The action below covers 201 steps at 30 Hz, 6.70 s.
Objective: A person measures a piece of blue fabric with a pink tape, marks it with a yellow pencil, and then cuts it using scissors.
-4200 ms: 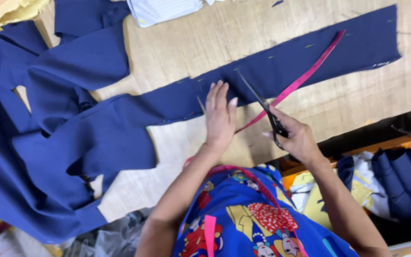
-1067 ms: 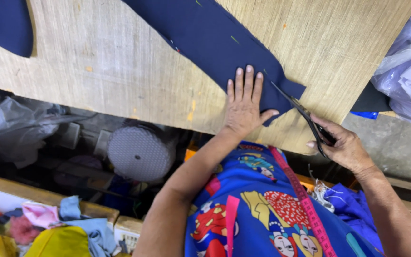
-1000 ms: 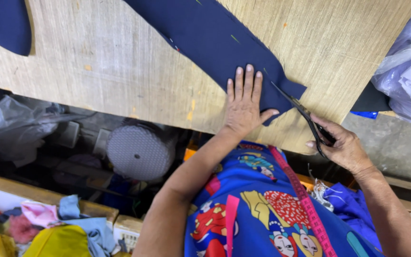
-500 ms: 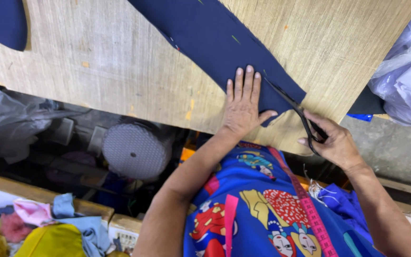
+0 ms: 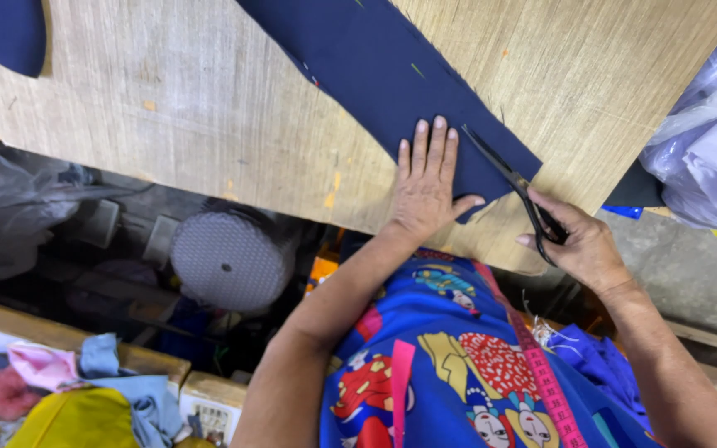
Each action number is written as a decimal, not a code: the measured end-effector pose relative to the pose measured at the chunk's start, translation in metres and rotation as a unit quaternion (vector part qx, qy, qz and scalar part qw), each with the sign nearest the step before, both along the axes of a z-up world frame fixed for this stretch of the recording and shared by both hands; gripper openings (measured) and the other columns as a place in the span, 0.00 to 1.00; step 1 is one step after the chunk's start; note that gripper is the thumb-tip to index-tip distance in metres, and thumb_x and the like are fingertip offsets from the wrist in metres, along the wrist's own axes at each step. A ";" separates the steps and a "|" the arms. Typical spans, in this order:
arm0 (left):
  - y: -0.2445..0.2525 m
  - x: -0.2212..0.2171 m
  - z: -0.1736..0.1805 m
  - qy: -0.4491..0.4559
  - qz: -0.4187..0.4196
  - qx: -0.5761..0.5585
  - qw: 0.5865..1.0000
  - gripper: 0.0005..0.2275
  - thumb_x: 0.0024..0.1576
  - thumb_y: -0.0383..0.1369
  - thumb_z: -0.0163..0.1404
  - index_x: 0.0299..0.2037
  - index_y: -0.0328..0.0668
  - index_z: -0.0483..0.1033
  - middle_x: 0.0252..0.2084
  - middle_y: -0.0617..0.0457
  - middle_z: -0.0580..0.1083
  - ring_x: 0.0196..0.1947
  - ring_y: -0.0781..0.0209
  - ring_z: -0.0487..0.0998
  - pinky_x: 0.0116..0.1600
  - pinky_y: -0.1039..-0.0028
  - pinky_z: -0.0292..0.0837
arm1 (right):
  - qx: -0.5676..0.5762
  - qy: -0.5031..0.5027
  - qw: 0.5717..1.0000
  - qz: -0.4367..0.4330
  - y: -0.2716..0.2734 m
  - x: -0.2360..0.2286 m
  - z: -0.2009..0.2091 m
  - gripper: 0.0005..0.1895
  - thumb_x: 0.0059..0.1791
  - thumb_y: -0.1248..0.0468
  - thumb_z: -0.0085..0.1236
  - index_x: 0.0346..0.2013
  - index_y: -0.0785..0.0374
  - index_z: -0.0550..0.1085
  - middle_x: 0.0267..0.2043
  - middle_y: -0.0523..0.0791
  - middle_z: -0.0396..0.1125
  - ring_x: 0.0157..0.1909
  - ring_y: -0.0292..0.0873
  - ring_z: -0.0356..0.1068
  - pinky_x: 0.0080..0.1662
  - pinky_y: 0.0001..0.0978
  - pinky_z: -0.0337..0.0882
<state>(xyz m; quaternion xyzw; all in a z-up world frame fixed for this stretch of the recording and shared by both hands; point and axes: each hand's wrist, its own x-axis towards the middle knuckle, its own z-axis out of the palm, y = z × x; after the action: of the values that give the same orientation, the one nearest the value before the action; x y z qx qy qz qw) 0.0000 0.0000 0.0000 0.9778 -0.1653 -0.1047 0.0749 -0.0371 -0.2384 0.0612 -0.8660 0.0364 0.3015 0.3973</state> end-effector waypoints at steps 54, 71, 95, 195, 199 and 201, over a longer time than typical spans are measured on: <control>0.091 0.090 0.010 -0.026 0.097 0.047 0.994 0.53 0.48 0.78 0.32 0.69 0.35 0.48 0.71 0.41 0.46 0.72 0.43 0.43 0.73 0.54 0.40 | 0.074 -0.022 0.997 0.014 0.073 0.071 0.003 0.36 0.40 0.68 0.62 0.63 0.60 0.62 0.63 0.46 0.59 0.61 0.34 0.58 0.65 0.23 0.52; 0.094 0.093 0.014 0.013 0.100 0.017 0.995 0.52 0.49 0.76 0.34 0.70 0.36 0.48 0.71 0.41 0.45 0.72 0.44 0.43 0.72 0.54 0.34 | 0.052 0.019 0.998 -0.012 0.097 0.095 0.006 0.37 0.41 0.69 0.62 0.64 0.59 0.62 0.57 0.41 0.65 0.49 0.28 0.64 0.58 0.17 0.60; 0.170 0.173 0.031 -0.057 0.092 0.081 0.991 0.47 0.54 0.74 0.26 0.69 0.37 0.47 0.71 0.42 0.47 0.72 0.46 0.45 0.75 0.58 0.44 | 0.061 -0.017 0.997 -0.040 0.140 0.133 0.012 0.36 0.39 0.67 0.64 0.61 0.60 0.64 0.59 0.44 0.63 0.56 0.32 0.63 0.62 0.20 0.57; 0.242 0.256 0.017 -0.070 0.095 0.035 0.992 0.44 0.52 0.72 0.26 0.68 0.45 0.51 0.70 0.46 0.50 0.72 0.48 0.49 0.74 0.59 0.45 | 0.063 -0.072 0.995 -0.030 0.265 0.252 0.007 0.36 0.42 0.67 0.67 0.63 0.57 0.65 0.39 0.39 0.66 0.36 0.28 0.61 0.47 0.17 0.65; 0.242 0.256 0.019 -0.060 0.100 0.045 0.992 0.45 0.51 0.72 0.25 0.69 0.45 0.50 0.71 0.47 0.48 0.73 0.49 0.47 0.74 0.59 0.43 | 0.073 -0.100 0.992 -0.019 0.274 0.263 0.001 0.35 0.42 0.66 0.67 0.63 0.57 0.65 0.42 0.40 0.65 0.34 0.29 0.60 0.47 0.17 0.65; 0.242 0.256 0.018 -0.055 0.099 0.046 0.993 0.45 0.51 0.72 0.25 0.69 0.44 0.50 0.71 0.47 0.48 0.72 0.49 0.46 0.74 0.58 0.42 | 0.056 -0.097 0.994 -0.016 0.273 0.265 0.001 0.35 0.43 0.66 0.67 0.63 0.55 0.66 0.35 0.38 0.63 0.33 0.29 0.59 0.46 0.17 0.63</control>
<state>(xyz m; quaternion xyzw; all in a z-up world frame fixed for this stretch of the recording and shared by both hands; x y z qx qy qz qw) 0.2556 0.2419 0.0182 0.9960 -0.0663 -0.0506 0.0310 0.2278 0.0350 0.0619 -0.8667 -0.0051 0.2112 0.4519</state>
